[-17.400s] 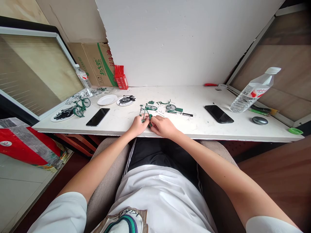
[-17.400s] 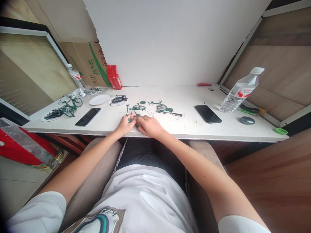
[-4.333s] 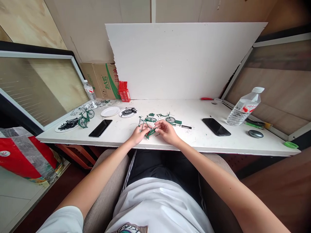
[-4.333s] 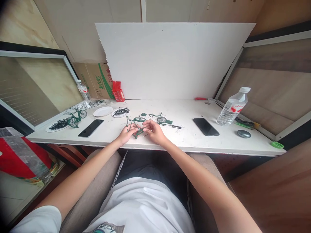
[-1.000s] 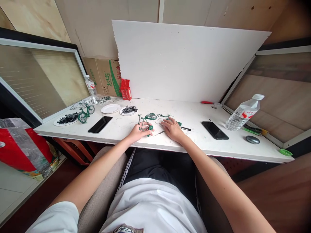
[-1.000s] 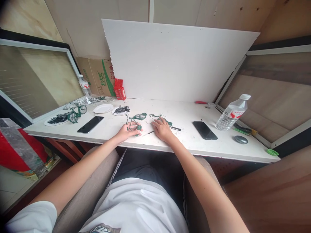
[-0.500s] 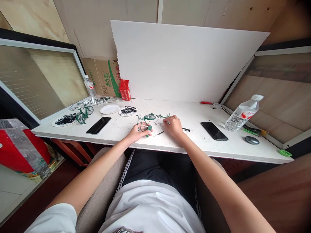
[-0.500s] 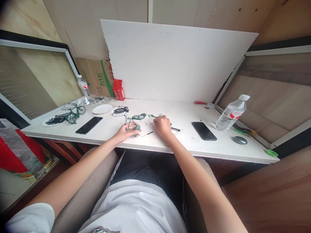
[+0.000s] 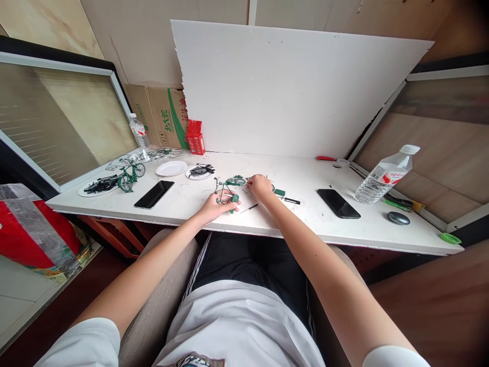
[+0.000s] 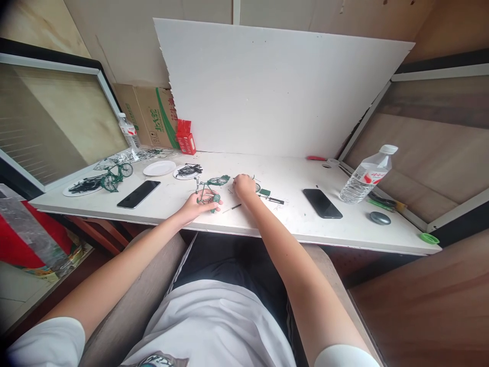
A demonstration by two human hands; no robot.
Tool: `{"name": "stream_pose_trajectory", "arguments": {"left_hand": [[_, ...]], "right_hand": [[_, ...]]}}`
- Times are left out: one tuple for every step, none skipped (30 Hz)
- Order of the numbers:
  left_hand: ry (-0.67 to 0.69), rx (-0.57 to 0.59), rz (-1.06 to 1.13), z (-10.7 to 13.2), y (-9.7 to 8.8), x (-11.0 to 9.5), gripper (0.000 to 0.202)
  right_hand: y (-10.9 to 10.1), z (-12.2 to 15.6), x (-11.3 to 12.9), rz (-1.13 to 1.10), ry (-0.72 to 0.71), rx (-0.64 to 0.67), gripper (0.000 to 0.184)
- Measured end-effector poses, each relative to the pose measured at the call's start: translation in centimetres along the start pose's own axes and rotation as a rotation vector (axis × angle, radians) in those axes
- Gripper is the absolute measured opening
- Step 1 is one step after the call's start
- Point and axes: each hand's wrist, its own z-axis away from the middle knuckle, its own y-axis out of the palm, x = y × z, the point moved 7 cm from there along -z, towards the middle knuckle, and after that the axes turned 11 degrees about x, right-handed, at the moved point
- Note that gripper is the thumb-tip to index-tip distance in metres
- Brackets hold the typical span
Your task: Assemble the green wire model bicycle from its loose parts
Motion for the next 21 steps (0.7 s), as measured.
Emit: {"name": "stream_pose_trajectory", "arguments": {"left_hand": [[0.000,0.001,0.001,0.0,0.0,0.0,0.050],[0.001,0.003,0.002,0.0,0.0,0.0,0.050],[0.002,0.003,0.001,0.0,0.0,0.0,0.051],[0.003,0.002,-0.002,0.0,0.0,-0.1,0.051],[0.003,0.001,-0.007,0.0,0.0,-0.1,0.051],[0.003,-0.002,-0.013,0.1,0.1,-0.2,0.051],[0.000,-0.005,-0.018,0.1,0.1,-0.2,0.051],[-0.002,-0.007,-0.022,0.1,0.1,-0.3,0.051],[-0.004,-0.008,-0.023,0.1,0.1,-0.3,0.051],[-0.006,-0.007,-0.022,0.1,0.2,-0.4,0.051],[-0.009,-0.005,-0.022,0.1,0.2,-0.4,0.051],[-0.009,-0.004,-0.023,0.1,0.2,-0.4,0.051],[-0.009,-0.002,-0.025,0.1,0.2,-0.4,0.051],[-0.009,-0.001,-0.025,0.1,0.2,-0.4,0.051],[-0.009,0.000,-0.023,0.1,0.2,-0.4,0.051],[-0.009,0.001,-0.017,0.1,0.2,-0.4,0.051],[-0.009,0.002,-0.010,0.1,0.3,-0.3,0.052],[-0.008,0.002,-0.002,0.0,0.3,-0.3,0.053],[-0.008,0.002,0.004,0.1,0.3,-0.3,0.053],[-0.007,0.002,0.007,0.1,0.3,-0.4,0.053],[-0.006,0.001,0.007,0.1,0.3,-0.4,0.053]], "right_hand": [[0.1,-0.2,0.2,0.032,0.025,0.023,0.016],[0.2,-0.4,0.3,0.064,0.050,0.044,0.014],[0.2,-0.6,0.5,0.091,0.067,0.061,0.013],[0.2,-0.8,0.7,0.114,0.071,0.074,0.012],[0.2,-0.9,1.0,0.136,0.073,0.086,0.013],[0.2,-1.0,1.2,0.157,0.073,0.096,0.014],[0.3,-1.1,1.5,0.176,0.068,0.103,0.015],[0.3,-1.1,1.8,0.192,0.060,0.109,0.015],[0.4,-1.0,2.0,0.206,0.050,0.113,0.015],[0.5,-1.0,2.3,0.216,0.038,0.114,0.016],[0.6,-0.9,2.6,0.223,0.026,0.112,0.017],[0.6,-0.8,2.7,0.226,0.014,0.107,0.018],[0.5,-0.7,2.8,0.225,0.001,0.100,0.019],[0.4,-0.5,2.9,0.221,-0.012,0.093,0.020],[0.2,-0.3,2.8,0.213,-0.027,0.087,0.020],[-0.1,-0.1,2.7,0.204,-0.043,0.081,0.020],[-0.3,0.2,2.5,0.194,-0.059,0.076,0.021],[-0.6,0.6,2.2,0.175,-0.076,0.066,0.022],[-0.8,1.1,1.9,0.150,-0.096,0.054,0.023],[-0.9,1.6,1.7,0.107,-0.124,0.039,0.023],[-1.2,2.3,1.5,-0.015,-0.185,0.005,0.021]]}}
